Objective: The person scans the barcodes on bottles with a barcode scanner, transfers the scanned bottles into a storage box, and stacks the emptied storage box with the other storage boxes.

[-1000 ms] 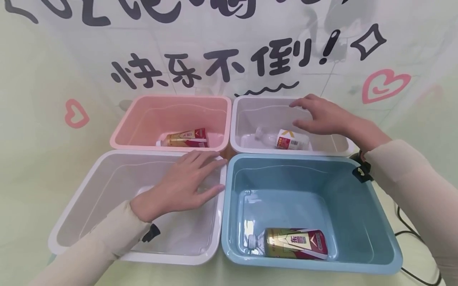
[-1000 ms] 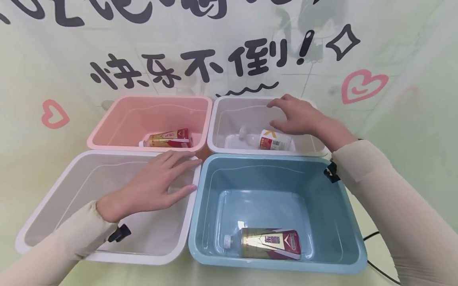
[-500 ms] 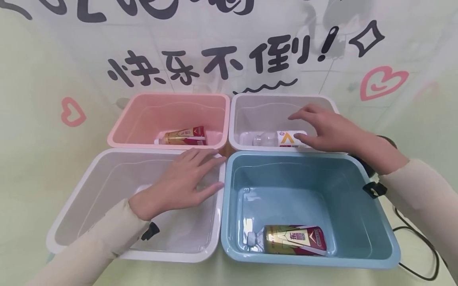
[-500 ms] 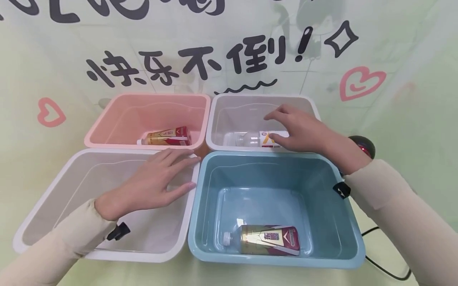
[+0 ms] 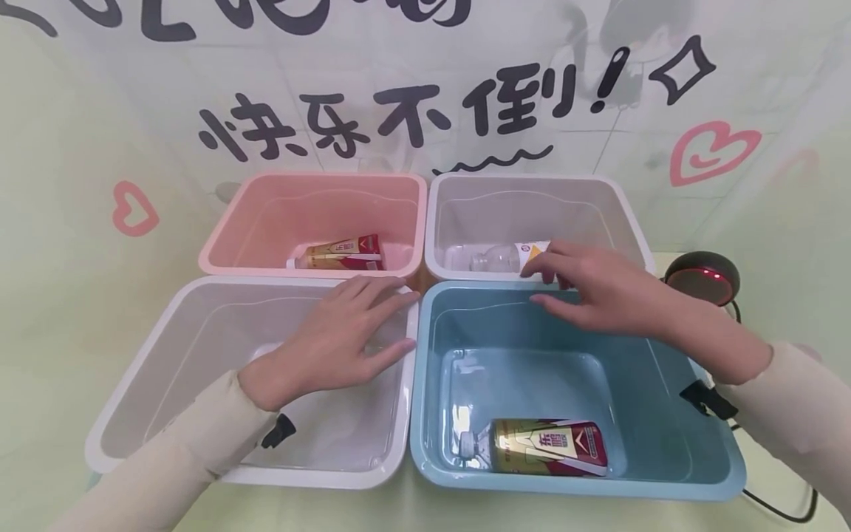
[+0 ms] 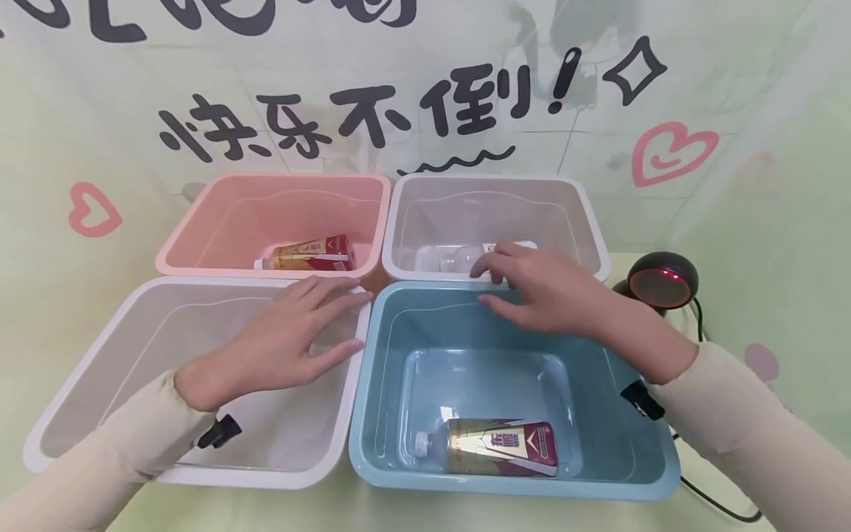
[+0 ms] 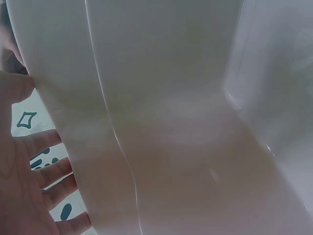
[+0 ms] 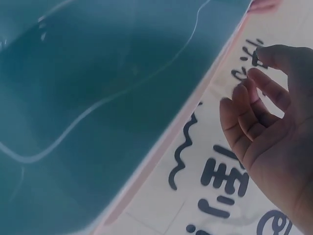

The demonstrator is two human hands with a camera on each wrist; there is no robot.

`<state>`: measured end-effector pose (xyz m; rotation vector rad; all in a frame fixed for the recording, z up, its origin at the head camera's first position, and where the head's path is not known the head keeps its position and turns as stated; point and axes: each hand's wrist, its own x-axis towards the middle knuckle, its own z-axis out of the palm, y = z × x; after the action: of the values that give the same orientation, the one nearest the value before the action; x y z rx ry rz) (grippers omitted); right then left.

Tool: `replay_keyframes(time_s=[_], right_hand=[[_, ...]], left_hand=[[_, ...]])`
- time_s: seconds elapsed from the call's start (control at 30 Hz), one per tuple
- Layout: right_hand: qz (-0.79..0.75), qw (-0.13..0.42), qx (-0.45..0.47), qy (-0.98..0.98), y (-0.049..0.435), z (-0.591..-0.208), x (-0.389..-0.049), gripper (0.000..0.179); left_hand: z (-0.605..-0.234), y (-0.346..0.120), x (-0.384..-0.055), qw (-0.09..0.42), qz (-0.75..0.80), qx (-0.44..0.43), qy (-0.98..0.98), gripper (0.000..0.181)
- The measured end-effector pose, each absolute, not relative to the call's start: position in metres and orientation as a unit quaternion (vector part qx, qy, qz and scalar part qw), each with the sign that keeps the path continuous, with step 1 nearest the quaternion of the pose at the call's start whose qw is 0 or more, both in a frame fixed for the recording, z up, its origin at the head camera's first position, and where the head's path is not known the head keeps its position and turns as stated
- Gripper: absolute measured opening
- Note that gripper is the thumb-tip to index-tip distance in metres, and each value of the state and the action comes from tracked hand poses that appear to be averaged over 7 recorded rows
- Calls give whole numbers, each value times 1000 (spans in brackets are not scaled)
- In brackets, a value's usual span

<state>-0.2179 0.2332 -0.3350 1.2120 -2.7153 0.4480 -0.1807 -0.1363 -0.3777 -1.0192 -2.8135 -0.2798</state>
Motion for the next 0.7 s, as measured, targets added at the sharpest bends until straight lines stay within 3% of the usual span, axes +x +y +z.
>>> replay_keyframes(time_s=[0.7], right_hand=[[188, -64, 441, -875, 195, -384, -176, 39]], left_hand=[[-377, -138, -180, 70, -87, -340, -934, 68]])
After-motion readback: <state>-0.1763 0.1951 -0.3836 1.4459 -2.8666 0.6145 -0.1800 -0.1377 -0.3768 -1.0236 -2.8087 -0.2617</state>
